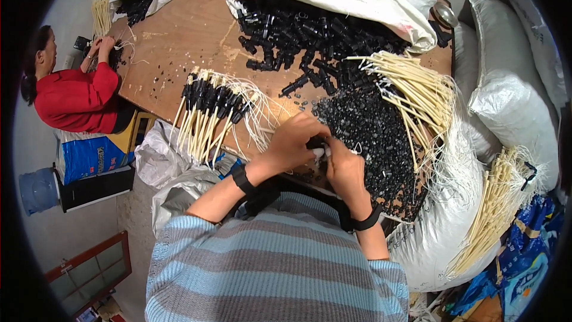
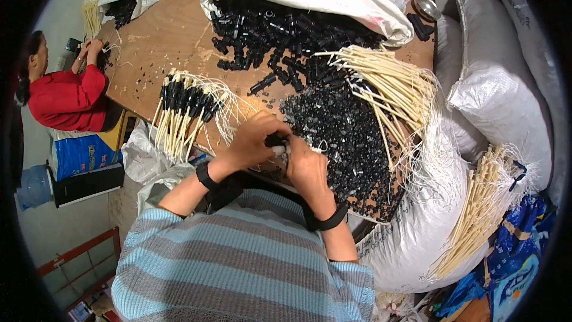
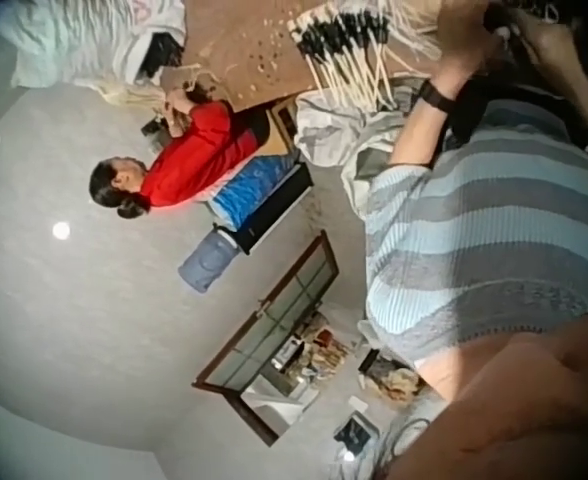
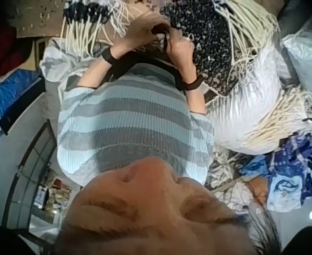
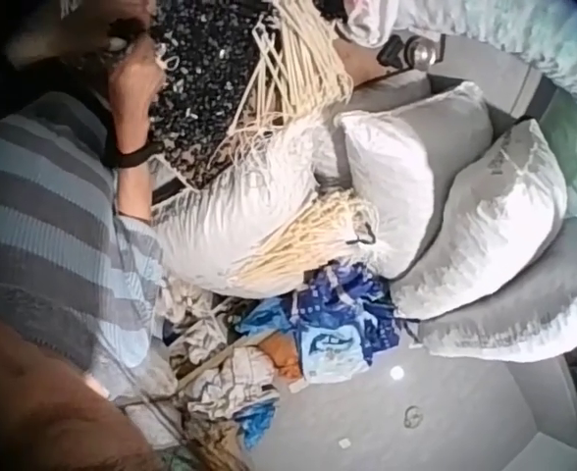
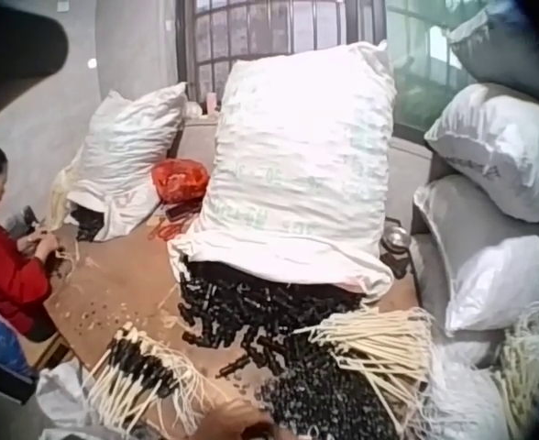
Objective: The person picks up a white cord and a black plastic connector, fits the cord into the connector, and presses a small black piece into the assembly. They then place the completed unit onto a pile of similar assemblies on the table.
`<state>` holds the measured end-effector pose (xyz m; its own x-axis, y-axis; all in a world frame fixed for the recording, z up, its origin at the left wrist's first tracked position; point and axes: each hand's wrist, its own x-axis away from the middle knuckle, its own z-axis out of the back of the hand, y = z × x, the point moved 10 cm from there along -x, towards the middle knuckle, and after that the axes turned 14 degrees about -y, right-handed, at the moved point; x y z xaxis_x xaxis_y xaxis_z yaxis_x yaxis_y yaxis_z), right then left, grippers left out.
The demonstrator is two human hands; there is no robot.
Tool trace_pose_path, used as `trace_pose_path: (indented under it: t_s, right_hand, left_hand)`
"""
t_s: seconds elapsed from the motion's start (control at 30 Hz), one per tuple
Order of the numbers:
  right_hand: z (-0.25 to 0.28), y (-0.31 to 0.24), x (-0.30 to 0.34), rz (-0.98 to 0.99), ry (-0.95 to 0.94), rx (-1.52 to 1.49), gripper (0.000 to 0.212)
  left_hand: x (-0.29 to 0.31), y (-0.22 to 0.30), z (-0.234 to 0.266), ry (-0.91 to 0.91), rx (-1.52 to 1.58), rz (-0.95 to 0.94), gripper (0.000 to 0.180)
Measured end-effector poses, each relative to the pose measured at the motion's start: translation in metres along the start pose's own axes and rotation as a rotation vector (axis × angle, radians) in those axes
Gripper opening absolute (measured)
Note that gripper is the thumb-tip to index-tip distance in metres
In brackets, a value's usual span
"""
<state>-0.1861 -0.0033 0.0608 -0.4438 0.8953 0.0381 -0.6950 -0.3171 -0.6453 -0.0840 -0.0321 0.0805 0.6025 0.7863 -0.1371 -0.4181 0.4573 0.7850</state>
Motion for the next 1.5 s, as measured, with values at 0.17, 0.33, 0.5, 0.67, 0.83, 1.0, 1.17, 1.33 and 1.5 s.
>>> trace_pose_path:
  t_s: [0.17, 0.33, 0.5, 0.67, 0.83, 1.0, 1.17, 1.33, 1.5]
  right_hand:
    - [0.004, -0.005, 0.003, -0.010, 0.036, 0.024, 0.028]
    - [0.008, -0.011, 0.005, 0.032, 0.083, 0.073, 0.026]
    - [0.007, -0.007, 0.008, 0.056, 0.125, 0.073, 0.025]
    - [0.007, -0.011, 0.005, 0.025, 0.088, 0.086, 0.026]
    - [0.009, -0.011, 0.008, 0.040, 0.127, 0.084, 0.023]
    - [0.016, -0.011, 0.008, 0.071, 0.221, -0.010, 0.022]
    - [0.008, 0.007, 0.003, 0.063, 0.154, -0.239, 0.014]
    - [-0.008, 0.043, 0.012, -0.171, 0.105, -0.650, 0.010]
    - [-0.012, 0.057, 0.013, -0.273, 0.108, -0.754, 0.009]
  left_hand:
    - [0.008, -0.009, -0.001, 0.104, 0.019, 0.097, 0.026]
    - [0.011, -0.019, 0.002, 0.163, 0.077, 0.096, 0.020]
    - [0.009, -0.037, 0.001, 0.118, 0.413, 0.277, 0.021]
    - [0.006, -0.009, 0.004, 0.150, 0.019, -0.026, 0.018]
    - [0.009, -0.023, 0.004, 0.190, 0.137, 0.092, 0.013]
    - [0.012, -0.063, -0.018, 0.071, 0.582, 0.338, 0.008]
    - [0.012, -0.060, -0.031, -0.119, 0.698, 0.418, 0.010]
    - [0.021, -0.080, 0.017, 0.025, -0.156, 0.545, 0.008]
    - [0.009, -0.108, 0.047, 0.187, -0.464, 0.463, 0.017]
